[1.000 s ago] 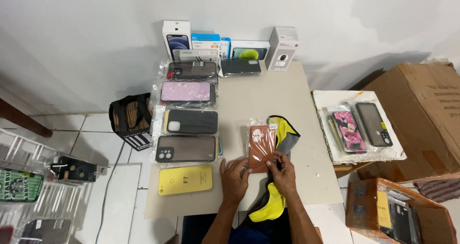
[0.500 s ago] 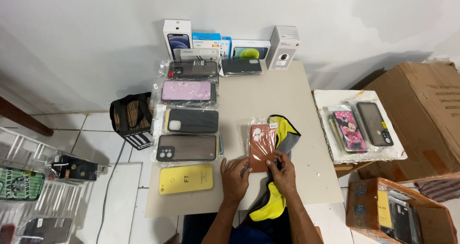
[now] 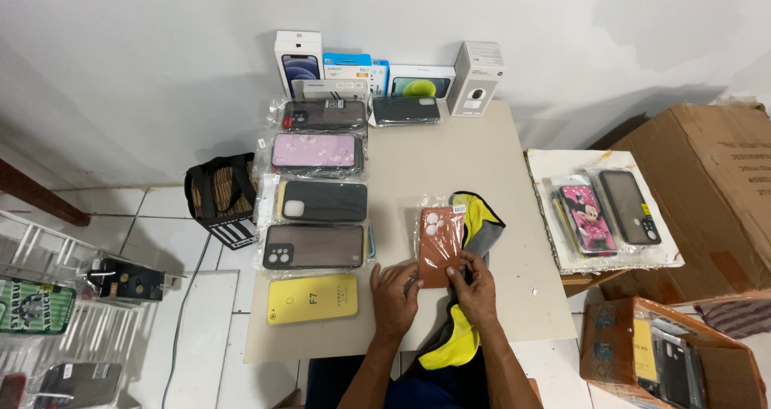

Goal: A person is seen organizing and cleaning various phone cases, arranging them neatly on a table.

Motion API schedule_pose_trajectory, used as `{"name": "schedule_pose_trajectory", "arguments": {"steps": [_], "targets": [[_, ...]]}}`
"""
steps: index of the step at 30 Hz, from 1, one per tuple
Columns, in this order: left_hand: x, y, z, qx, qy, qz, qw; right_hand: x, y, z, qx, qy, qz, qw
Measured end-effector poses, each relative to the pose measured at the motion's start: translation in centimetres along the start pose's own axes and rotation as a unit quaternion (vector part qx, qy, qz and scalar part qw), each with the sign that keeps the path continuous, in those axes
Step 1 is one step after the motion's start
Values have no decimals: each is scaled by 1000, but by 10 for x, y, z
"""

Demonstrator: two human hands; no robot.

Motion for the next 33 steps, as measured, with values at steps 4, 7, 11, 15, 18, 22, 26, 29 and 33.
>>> {"name": "schedule_pose_trajectory", "arguments": {"steps": [4, 7, 11, 15, 18, 22, 26, 29, 33], "targets": [[0, 1, -1, -1, 0, -1, 1000, -1, -3, 0, -12, -3, 3, 1000], [0, 1, -1, -2, 4, 4, 1000, -1, -3, -1, -22, 1, 15, 1000], [0, 1, -2, -6, 3, 0, 1000, -2, 1, -1, -21, 3, 26, 999], [0, 1, -2, -1, 4, 2, 1000, -2, -4, -1, -26, 3, 12, 1000], [1, 2, -2, -4, 0, -9, 1000, -3, -10, 0, -22, -1, 4, 1000], [0, 1, -2, 0, -1, -2, 1000, -1, -10, 1, -15, -5, 7, 1000], [1, 7, -6, 17, 8, 11, 1000, 3, -2, -1, 2, -10, 6, 1000], [2, 16, -13, 12, 8, 9, 1000, 6, 7, -4, 38, -9, 12, 999], [2, 19, -16, 13, 12, 9, 1000, 7, 15, -9, 98, 10, 20, 995]]}}
Point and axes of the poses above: each hand's wrist, its own x-axis towards the middle knuckle, its own z-axis out of the palm, y = z × x, the point moved 8 cm from there along x, towards the middle knuckle, and after that the axes turned 15 degrees about -y, right-handed, at the moved point
